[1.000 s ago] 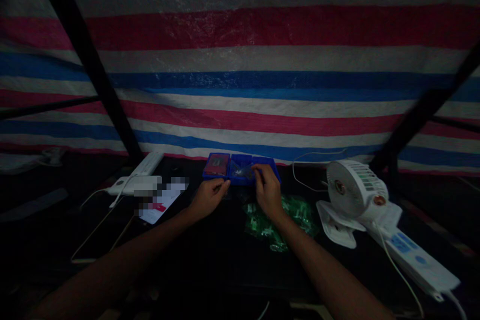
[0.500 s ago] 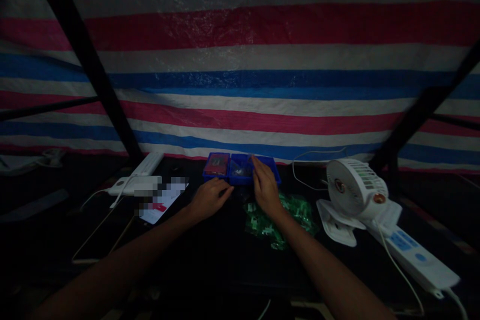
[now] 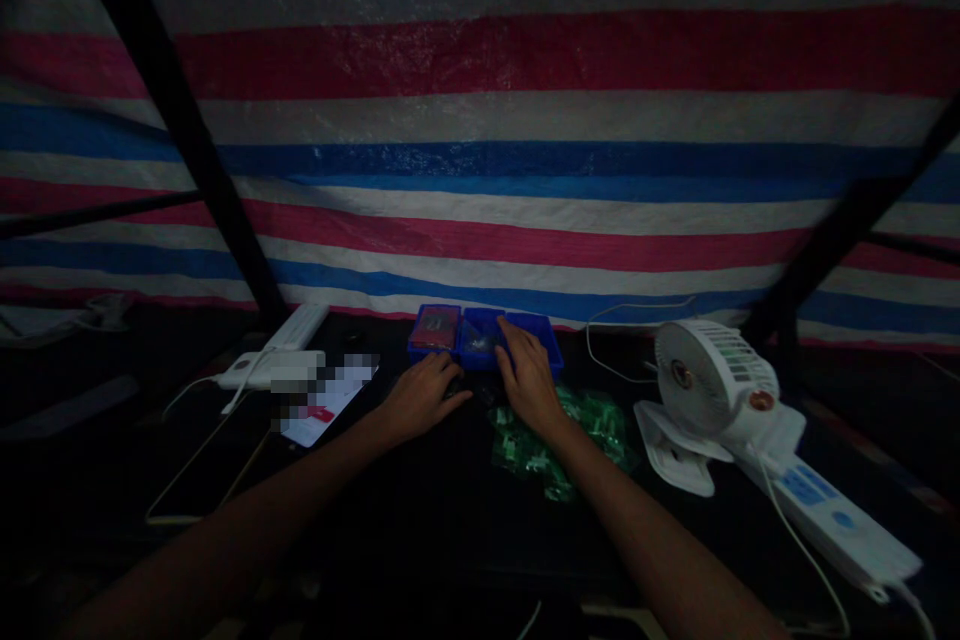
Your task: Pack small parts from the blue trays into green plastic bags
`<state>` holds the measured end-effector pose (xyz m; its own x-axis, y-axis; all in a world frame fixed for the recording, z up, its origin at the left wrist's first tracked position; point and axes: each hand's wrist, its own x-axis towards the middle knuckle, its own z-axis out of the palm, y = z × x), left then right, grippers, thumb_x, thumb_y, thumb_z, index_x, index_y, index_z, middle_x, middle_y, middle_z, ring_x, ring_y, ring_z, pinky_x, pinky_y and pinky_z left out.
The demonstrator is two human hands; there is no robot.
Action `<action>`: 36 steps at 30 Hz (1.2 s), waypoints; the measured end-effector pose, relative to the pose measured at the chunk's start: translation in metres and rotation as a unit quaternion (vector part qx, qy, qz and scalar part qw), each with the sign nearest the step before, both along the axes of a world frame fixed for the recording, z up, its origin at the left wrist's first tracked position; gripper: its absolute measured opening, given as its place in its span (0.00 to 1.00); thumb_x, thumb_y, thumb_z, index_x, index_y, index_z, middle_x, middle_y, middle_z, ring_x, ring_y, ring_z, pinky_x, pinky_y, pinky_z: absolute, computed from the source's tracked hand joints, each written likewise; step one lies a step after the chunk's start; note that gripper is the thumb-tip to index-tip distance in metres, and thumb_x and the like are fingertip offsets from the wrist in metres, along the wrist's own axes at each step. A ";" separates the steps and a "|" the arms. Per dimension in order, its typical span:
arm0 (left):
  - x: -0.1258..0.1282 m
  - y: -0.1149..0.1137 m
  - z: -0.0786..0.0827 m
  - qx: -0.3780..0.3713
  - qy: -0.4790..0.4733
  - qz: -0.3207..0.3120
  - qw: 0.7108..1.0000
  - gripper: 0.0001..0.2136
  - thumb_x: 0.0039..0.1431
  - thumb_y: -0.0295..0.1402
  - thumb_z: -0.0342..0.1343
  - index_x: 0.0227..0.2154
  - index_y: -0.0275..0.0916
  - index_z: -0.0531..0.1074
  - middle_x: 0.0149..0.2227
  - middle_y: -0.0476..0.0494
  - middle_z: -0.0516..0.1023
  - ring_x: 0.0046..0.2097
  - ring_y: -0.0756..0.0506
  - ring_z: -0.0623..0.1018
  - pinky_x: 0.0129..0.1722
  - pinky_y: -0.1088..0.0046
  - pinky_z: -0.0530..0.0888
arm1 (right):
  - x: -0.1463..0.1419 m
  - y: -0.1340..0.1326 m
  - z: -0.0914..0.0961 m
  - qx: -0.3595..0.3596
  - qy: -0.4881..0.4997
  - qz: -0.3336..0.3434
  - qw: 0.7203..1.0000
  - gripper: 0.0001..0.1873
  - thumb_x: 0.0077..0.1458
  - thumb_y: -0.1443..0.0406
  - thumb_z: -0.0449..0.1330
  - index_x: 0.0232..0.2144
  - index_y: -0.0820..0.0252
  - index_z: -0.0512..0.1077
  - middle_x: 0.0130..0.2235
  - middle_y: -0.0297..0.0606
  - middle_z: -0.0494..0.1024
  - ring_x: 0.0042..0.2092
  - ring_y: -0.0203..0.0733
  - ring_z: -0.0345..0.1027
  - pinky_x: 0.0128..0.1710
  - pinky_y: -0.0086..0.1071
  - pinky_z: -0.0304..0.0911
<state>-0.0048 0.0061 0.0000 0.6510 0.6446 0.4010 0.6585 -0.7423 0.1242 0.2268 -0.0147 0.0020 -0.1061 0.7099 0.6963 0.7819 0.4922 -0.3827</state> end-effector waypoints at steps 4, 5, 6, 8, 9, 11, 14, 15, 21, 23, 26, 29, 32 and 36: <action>0.001 0.002 -0.002 -0.020 0.008 -0.044 0.999 0.10 0.71 0.39 0.54 0.43 0.37 0.74 0.46 0.40 0.76 0.47 0.40 0.76 0.46 0.65 0.74 | -0.001 -0.002 0.002 0.011 0.017 -0.004 1.000 0.25 0.72 0.59 0.49 0.67 0.53 0.63 0.61 0.46 0.74 0.62 0.53 0.66 0.62 0.54 0.62; 0.001 0.002 -0.003 -0.032 -0.004 -0.056 0.998 0.09 0.72 0.37 0.53 0.42 0.38 0.74 0.45 0.41 0.76 0.46 0.41 0.76 0.46 0.66 0.73 | -0.002 -0.002 0.003 0.013 0.020 -0.004 1.000 0.24 0.72 0.59 0.50 0.66 0.53 0.65 0.60 0.46 0.75 0.61 0.53 0.66 0.62 0.53 0.62; 0.001 0.002 -0.003 -0.048 -0.027 -0.068 0.996 0.09 0.72 0.36 0.52 0.41 0.38 0.74 0.43 0.41 0.77 0.45 0.42 0.77 0.46 0.67 0.73 | -0.002 -0.003 0.004 0.015 0.024 -0.003 1.000 0.23 0.72 0.59 0.50 0.65 0.54 0.66 0.60 0.46 0.75 0.60 0.53 0.66 0.61 0.53 0.62; 0.002 0.003 -0.004 -0.091 -0.103 -0.083 0.987 0.09 0.73 0.35 0.50 0.40 0.38 0.74 0.42 0.43 0.77 0.43 0.44 0.78 0.45 0.69 0.73 | -0.003 -0.006 0.008 0.021 0.031 0.001 0.999 0.21 0.72 0.60 0.50 0.62 0.55 0.68 0.58 0.46 0.76 0.59 0.53 0.67 0.61 0.52 0.62; 0.002 0.003 -0.004 -0.114 -0.147 -0.084 0.979 0.10 0.73 0.36 0.50 0.40 0.39 0.74 0.41 0.44 0.78 0.42 0.45 0.78 0.44 0.70 0.72 | -0.004 -0.007 0.010 0.024 0.034 0.004 0.999 0.20 0.72 0.60 0.50 0.61 0.55 0.70 0.57 0.46 0.77 0.58 0.53 0.68 0.60 0.51 0.63; 0.003 0.002 -0.003 -0.156 -0.220 -0.073 0.960 0.11 0.73 0.38 0.50 0.41 0.39 0.74 0.38 0.45 0.79 0.39 0.46 0.78 0.41 0.72 0.72 | -0.005 -0.011 0.013 0.024 0.035 0.014 0.999 0.17 0.72 0.61 0.51 0.57 0.55 0.72 0.53 0.45 0.79 0.55 0.53 0.70 0.57 0.50 0.65; 0.004 0.002 -0.001 -0.195 -0.278 -0.051 0.939 0.13 0.73 0.41 0.49 0.42 0.39 0.74 0.35 0.47 0.79 0.34 0.48 0.77 0.38 0.73 0.71 | -0.007 -0.014 0.017 0.010 0.028 0.044 0.999 0.14 0.71 0.61 0.52 0.51 0.55 0.75 0.48 0.44 0.81 0.51 0.51 0.72 0.54 0.47 0.66; 0.004 0.001 -0.001 -0.206 -0.290 -0.048 0.933 0.13 0.73 0.41 0.49 0.43 0.40 0.74 0.34 0.48 0.78 0.33 0.48 0.76 0.37 0.73 0.70 | -0.008 -0.015 0.017 0.004 0.026 0.058 0.998 0.13 0.71 0.61 0.53 0.50 0.55 0.75 0.48 0.43 0.81 0.50 0.51 0.72 0.53 0.47 0.66; 0.010 0.002 -0.008 -0.264 -0.358 -0.079 0.892 0.14 0.73 0.39 0.47 0.55 0.40 0.66 0.39 0.45 0.78 0.38 0.47 0.78 0.39 0.72 0.73 | -0.011 -0.016 0.011 -0.053 0.033 0.116 0.991 0.10 0.68 0.57 0.59 0.45 0.54 0.75 0.41 0.41 0.80 0.43 0.48 0.74 0.44 0.40 0.69; 0.012 0.002 -0.012 -0.264 -0.372 -0.092 0.885 0.15 0.73 0.37 0.47 0.59 0.41 0.63 0.44 0.42 0.78 0.41 0.47 0.78 0.40 0.71 0.74 | -0.012 -0.017 0.012 -0.070 0.035 0.129 0.989 0.10 0.67 0.56 0.60 0.44 0.55 0.74 0.40 0.40 0.80 0.41 0.46 0.74 0.43 0.38 0.69; 0.013 0.004 -0.013 -0.272 -0.380 -0.104 0.878 0.16 0.72 0.37 0.47 0.59 0.40 0.62 0.44 0.42 0.78 0.36 0.48 0.77 0.36 0.72 0.73 | -0.012 -0.019 0.014 -0.085 0.030 0.136 0.987 0.11 0.67 0.56 0.60 0.45 0.56 0.73 0.41 0.39 0.79 0.41 0.45 0.73 0.41 0.35 0.68; 0.013 0.003 -0.010 -0.274 -0.362 -0.103 0.885 0.13 0.72 0.37 0.47 0.52 0.38 0.69 0.38 0.45 0.78 0.33 0.48 0.75 0.34 0.73 0.71 | -0.011 -0.018 0.014 -0.091 0.035 0.133 0.986 0.10 0.68 0.57 0.59 0.46 0.56 0.71 0.41 0.40 0.79 0.39 0.44 0.73 0.39 0.35 0.67; 0.011 0.001 -0.004 -0.269 -0.337 -0.097 0.897 0.13 0.73 0.39 0.47 0.44 0.37 0.73 0.33 0.47 0.77 0.32 0.49 0.73 0.35 0.74 0.70 | -0.011 -0.018 0.012 -0.087 0.047 0.131 0.986 0.09 0.68 0.58 0.58 0.46 0.56 0.71 0.42 0.40 0.78 0.39 0.45 0.73 0.40 0.35 0.67; 0.010 -0.003 0.002 -0.256 -0.322 -0.094 0.906 0.15 0.74 0.40 0.46 0.37 0.37 0.73 0.30 0.49 0.75 0.33 0.49 0.74 0.38 0.73 0.69 | -0.011 -0.018 0.013 -0.074 0.065 0.116 0.988 0.08 0.68 0.59 0.57 0.45 0.55 0.71 0.41 0.39 0.78 0.39 0.45 0.72 0.41 0.36 0.66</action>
